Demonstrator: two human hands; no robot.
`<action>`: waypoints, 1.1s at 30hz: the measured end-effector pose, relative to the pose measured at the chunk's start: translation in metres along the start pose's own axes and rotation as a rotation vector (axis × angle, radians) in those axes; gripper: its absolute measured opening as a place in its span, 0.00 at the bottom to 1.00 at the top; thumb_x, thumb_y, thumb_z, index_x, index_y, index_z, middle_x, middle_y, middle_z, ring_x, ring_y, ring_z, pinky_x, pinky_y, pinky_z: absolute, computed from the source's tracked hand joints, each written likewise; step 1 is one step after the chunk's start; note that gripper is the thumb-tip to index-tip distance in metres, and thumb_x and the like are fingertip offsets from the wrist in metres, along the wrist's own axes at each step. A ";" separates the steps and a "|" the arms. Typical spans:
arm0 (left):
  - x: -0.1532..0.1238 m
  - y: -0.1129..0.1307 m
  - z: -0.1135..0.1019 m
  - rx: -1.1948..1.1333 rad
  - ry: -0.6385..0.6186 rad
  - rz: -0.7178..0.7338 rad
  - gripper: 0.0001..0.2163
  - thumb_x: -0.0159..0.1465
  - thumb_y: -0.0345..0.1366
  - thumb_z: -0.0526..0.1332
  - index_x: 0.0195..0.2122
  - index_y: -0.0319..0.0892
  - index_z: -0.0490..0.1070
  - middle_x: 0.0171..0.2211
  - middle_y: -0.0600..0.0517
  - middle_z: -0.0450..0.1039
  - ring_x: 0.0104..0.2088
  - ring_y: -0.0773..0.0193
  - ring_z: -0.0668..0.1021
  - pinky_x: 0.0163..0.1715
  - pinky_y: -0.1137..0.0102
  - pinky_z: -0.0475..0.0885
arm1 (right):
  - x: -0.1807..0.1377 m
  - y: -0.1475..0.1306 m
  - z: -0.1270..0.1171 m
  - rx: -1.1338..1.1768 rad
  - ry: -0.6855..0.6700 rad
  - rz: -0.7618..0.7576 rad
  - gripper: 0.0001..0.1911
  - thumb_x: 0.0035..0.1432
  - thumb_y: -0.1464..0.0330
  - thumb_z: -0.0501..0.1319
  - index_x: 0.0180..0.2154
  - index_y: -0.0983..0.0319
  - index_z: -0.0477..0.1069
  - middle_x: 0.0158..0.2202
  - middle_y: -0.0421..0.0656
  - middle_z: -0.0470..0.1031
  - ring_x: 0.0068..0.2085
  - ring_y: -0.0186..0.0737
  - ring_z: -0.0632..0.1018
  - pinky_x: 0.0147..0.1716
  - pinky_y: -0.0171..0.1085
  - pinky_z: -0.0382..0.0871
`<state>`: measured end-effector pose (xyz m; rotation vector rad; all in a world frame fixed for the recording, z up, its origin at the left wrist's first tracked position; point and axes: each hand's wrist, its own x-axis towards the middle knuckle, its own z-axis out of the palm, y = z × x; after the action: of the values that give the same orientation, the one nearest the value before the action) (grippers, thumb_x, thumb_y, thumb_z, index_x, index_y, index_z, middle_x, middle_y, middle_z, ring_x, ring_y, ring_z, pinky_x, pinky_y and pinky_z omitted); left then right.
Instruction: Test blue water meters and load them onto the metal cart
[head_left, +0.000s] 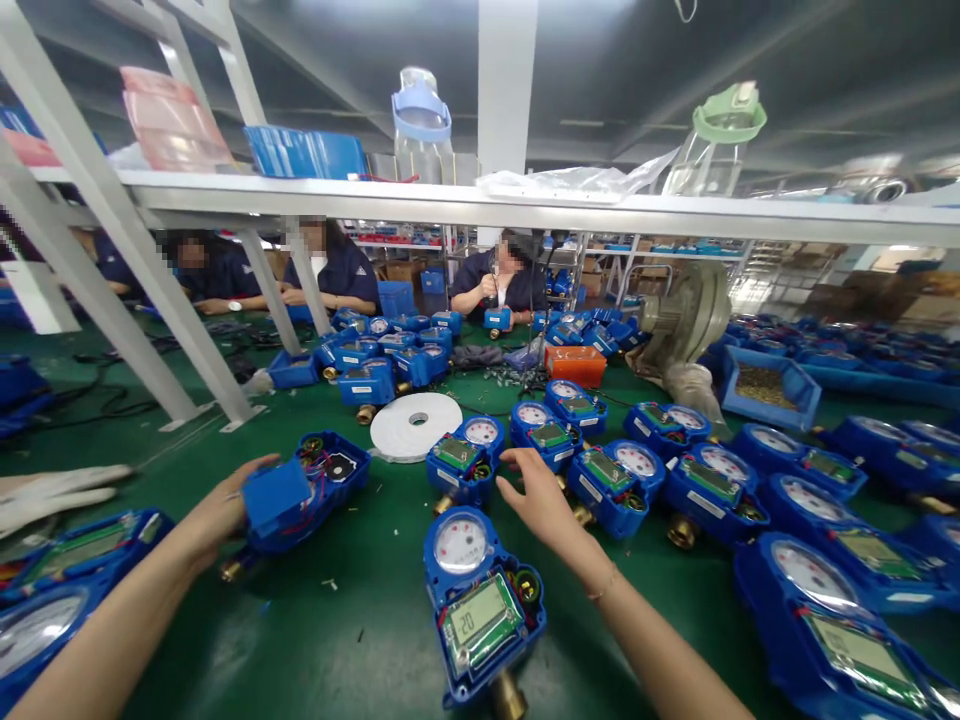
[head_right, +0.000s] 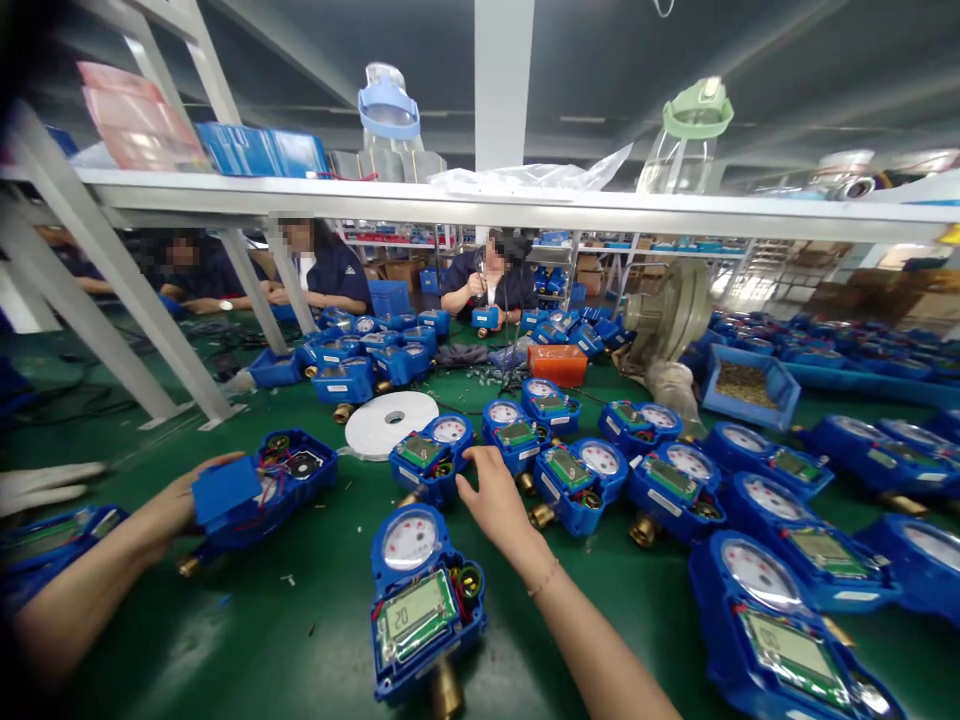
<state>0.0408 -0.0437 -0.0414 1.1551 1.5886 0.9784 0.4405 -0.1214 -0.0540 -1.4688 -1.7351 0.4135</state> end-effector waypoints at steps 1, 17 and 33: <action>-0.002 0.004 0.000 0.035 -0.010 0.053 0.30 0.55 0.31 0.66 0.59 0.45 0.60 0.30 0.55 0.77 0.26 0.62 0.78 0.22 0.78 0.70 | 0.006 -0.009 -0.005 -0.035 -0.008 -0.050 0.10 0.57 0.72 0.58 0.43 0.62 0.68 0.44 0.47 0.69 0.46 0.42 0.73 0.48 0.44 0.68; 0.017 0.000 -0.002 0.346 -0.021 0.294 0.30 0.53 0.40 0.64 0.59 0.49 0.64 0.46 0.46 0.75 0.43 0.50 0.77 0.42 0.65 0.72 | 0.081 -0.135 0.138 -0.497 -0.759 -0.373 0.51 0.36 0.59 0.75 0.57 0.69 0.53 0.52 0.62 0.62 0.48 0.65 0.73 0.43 0.53 0.71; 0.024 -0.034 -0.026 0.503 0.031 0.222 0.29 0.61 0.54 0.52 0.62 0.51 0.59 0.55 0.41 0.69 0.52 0.36 0.72 0.49 0.50 0.66 | 0.134 -0.135 0.122 0.148 -0.814 -0.334 0.20 0.53 0.51 0.63 0.28 0.63 0.69 0.26 0.39 0.71 0.33 0.40 0.77 0.35 0.35 0.70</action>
<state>0.0043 -0.0313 -0.0717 1.6941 1.8177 0.7525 0.2599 -0.0029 0.0133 -0.9149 -2.4572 1.0291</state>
